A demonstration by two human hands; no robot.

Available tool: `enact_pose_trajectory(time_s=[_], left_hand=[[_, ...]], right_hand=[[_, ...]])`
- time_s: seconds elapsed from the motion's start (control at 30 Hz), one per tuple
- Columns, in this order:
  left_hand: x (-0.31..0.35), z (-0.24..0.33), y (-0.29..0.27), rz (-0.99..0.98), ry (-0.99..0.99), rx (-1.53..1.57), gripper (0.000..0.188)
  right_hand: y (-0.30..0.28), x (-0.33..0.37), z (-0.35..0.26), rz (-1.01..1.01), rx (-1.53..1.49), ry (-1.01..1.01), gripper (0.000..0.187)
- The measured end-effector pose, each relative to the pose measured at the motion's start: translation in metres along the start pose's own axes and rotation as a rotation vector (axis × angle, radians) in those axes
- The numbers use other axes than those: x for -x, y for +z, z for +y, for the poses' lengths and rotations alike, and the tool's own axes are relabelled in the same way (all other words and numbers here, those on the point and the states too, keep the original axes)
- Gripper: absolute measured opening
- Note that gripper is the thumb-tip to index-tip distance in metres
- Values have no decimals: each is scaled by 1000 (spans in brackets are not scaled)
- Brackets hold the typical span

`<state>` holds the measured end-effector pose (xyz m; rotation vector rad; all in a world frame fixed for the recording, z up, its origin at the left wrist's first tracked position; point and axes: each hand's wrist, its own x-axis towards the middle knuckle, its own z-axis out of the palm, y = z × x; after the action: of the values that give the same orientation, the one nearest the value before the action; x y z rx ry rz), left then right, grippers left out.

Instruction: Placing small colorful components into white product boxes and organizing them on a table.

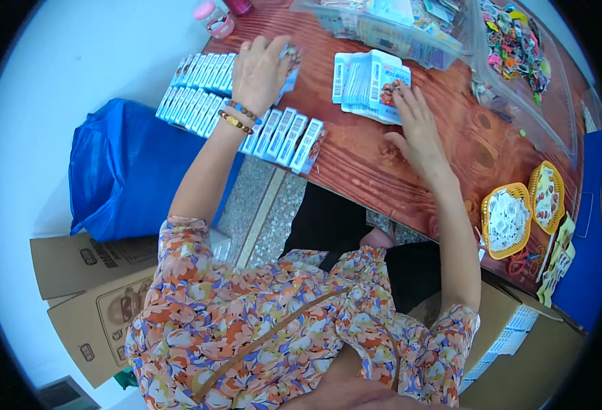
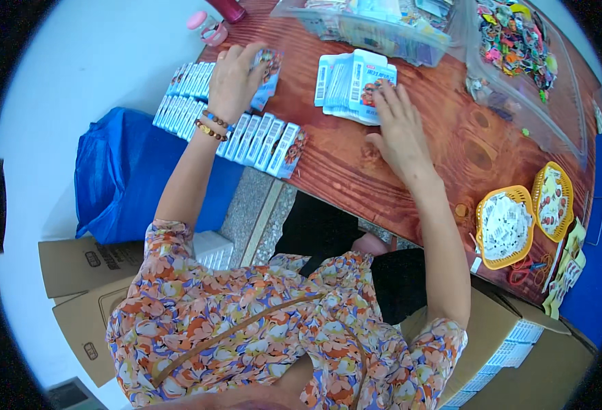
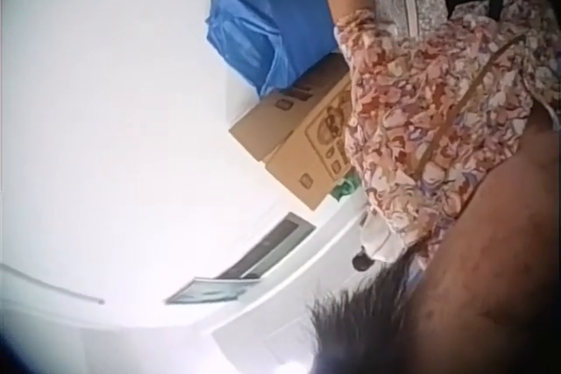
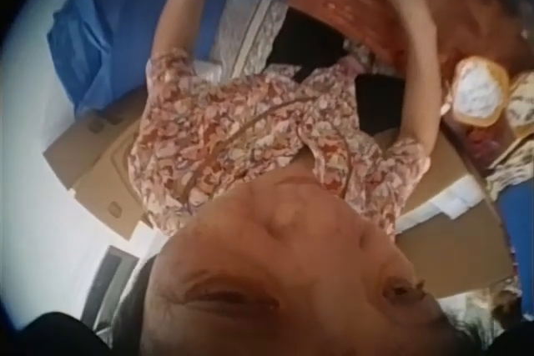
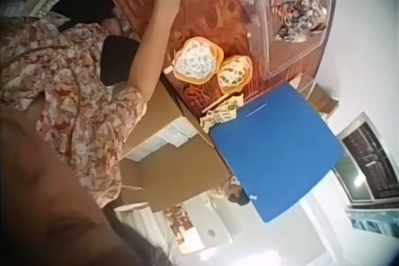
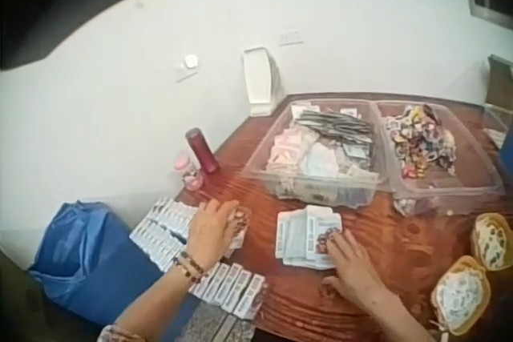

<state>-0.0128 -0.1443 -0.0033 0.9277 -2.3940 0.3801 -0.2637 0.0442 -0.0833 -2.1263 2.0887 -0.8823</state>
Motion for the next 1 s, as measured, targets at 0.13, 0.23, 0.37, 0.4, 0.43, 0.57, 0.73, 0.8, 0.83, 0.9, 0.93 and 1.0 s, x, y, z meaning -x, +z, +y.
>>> enact_pose_trajectory(time_s=[0.13, 0.23, 0.37, 0.4, 0.43, 0.57, 0.73, 0.8, 0.83, 0.9, 0.93, 1.0], left_hand=[[11, -3, 30, -180, -13, -217, 20], [20, -7, 42, -150, 53, -274, 16], [13, 12, 30, -13, 60, -182, 34], [10, 22, 20, -10, 61, -179, 34], [7, 38, 9, -76, 6, 61, 42], [20, 128, -21, -512, -540, 1190, 54], [49, 148, 3, -545, -440, 1536, 48], [52, 161, -9, -701, -298, 1550, 45], [54, 167, -11, -723, -295, 1561, 45], [59, 177, -14, -711, -292, 1670, 44], [60, 181, -13, -749, -297, 1693, 49], [65, 196, -22, -614, -162, 1424, 58]], right_hand=[[7, -14, 18, -155, -55, -115, 58], [2, -7, 17, -140, -63, -87, 46], [-8, 6, 21, -46, -78, -71, 38], [-12, 10, 14, 128, -107, -10, 38], [-18, 17, 7, 299, -132, 52, 39], [-32, 48, -32, 465, -33, -185, 30], [-64, 101, -49, 81, -262, 27, 28], [-77, 99, -39, 408, -439, 333, 19], [-91, 89, -37, 533, -495, 519, 18], [-93, 87, -18, 350, -724, 549, 18], [-95, 86, -9, 165, -957, 542, 18], [-87, 92, 0, 127, -954, 598, 17]])
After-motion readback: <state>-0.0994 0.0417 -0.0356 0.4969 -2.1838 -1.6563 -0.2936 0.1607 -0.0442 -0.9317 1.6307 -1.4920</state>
